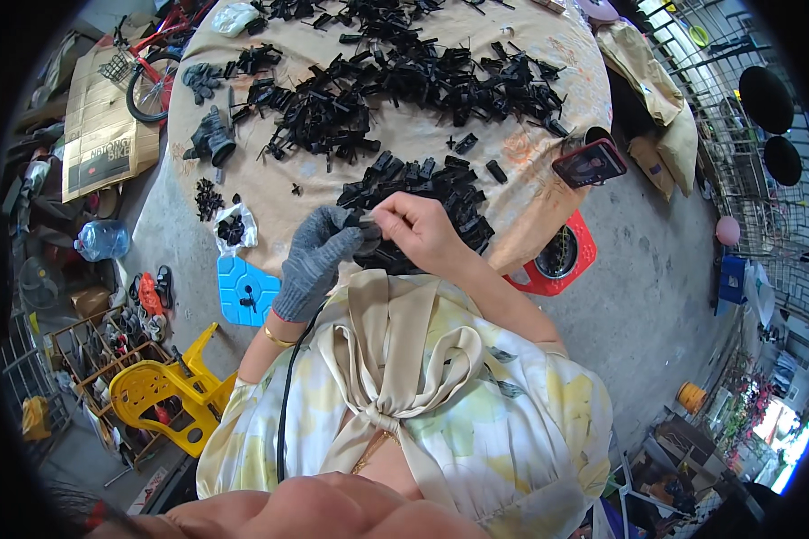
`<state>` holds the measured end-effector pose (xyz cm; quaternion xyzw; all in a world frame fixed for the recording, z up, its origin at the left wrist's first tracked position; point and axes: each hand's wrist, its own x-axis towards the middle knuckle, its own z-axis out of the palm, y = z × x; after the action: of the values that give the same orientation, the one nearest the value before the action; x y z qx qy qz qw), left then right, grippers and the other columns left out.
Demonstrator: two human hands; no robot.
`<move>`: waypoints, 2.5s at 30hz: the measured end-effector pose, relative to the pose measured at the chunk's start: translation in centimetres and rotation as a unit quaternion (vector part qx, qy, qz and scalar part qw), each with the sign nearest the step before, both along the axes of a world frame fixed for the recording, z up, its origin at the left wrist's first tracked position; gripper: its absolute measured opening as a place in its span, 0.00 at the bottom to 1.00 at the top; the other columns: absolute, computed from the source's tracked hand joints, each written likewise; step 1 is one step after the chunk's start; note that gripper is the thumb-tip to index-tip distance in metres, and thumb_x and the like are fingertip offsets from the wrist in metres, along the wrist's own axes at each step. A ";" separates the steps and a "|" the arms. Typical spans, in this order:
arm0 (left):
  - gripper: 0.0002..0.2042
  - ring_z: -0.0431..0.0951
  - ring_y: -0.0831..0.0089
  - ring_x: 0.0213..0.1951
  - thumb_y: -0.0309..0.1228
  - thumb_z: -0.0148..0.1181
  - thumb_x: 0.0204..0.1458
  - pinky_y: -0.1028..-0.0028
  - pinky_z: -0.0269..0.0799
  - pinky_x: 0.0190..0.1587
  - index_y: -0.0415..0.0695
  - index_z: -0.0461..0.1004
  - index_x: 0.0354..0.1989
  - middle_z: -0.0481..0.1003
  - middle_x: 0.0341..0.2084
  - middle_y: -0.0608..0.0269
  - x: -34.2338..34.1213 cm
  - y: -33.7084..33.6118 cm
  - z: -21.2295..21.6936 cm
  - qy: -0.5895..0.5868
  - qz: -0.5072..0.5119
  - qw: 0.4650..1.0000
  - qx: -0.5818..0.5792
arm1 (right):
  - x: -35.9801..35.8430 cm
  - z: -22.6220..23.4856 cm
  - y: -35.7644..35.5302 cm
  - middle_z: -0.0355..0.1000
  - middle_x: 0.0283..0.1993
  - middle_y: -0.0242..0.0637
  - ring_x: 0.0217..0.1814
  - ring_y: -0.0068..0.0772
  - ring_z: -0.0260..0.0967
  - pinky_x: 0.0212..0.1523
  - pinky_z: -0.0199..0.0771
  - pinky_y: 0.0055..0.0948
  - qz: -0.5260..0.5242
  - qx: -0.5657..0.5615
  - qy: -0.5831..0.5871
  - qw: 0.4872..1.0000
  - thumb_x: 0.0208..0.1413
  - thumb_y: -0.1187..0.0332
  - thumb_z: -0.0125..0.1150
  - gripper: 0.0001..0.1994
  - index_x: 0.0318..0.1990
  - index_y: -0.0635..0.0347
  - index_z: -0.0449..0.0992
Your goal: Sorting small black plastic components on a circular table.
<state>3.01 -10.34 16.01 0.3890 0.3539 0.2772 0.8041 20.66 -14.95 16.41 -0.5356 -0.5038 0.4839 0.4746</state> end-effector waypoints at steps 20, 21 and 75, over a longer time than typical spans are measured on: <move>0.12 0.73 0.76 0.37 0.19 0.59 0.44 0.75 0.70 0.42 0.38 0.71 0.39 0.73 0.35 0.60 -0.7 0.0 -2.7 0.184 0.067 0.851 0.486 | -1.3 -2.9 2.2 0.67 0.17 0.28 0.18 0.15 0.60 0.20 0.61 0.19 0.105 -0.133 -0.002 0.985 0.51 0.68 0.53 0.09 0.25 0.66 0.73; 0.13 0.73 0.75 0.38 0.20 0.59 0.44 0.75 0.70 0.43 0.38 0.70 0.40 0.73 0.36 0.59 -0.6 0.3 -3.1 0.210 0.053 0.843 0.491 | -0.6 -3.4 3.1 0.67 0.17 0.28 0.19 0.15 0.60 0.20 0.61 0.19 0.137 -0.145 -0.022 0.980 0.51 0.67 0.54 0.10 0.25 0.65 0.73; 0.17 0.69 0.77 0.42 0.20 0.56 0.47 0.78 0.66 0.46 0.37 0.64 0.47 0.69 0.41 0.61 0.5 0.2 -0.9 0.052 0.063 0.980 0.179 | -1.1 0.2 1.8 0.66 0.20 0.27 0.22 0.13 0.62 0.24 0.62 0.15 0.034 -0.064 0.006 0.997 0.53 0.71 0.52 0.07 0.30 0.67 0.73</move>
<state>3.47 -10.12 15.06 0.5172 0.3643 0.3655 0.6828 19.60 -13.13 16.59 -0.5442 -0.4870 0.5344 0.4256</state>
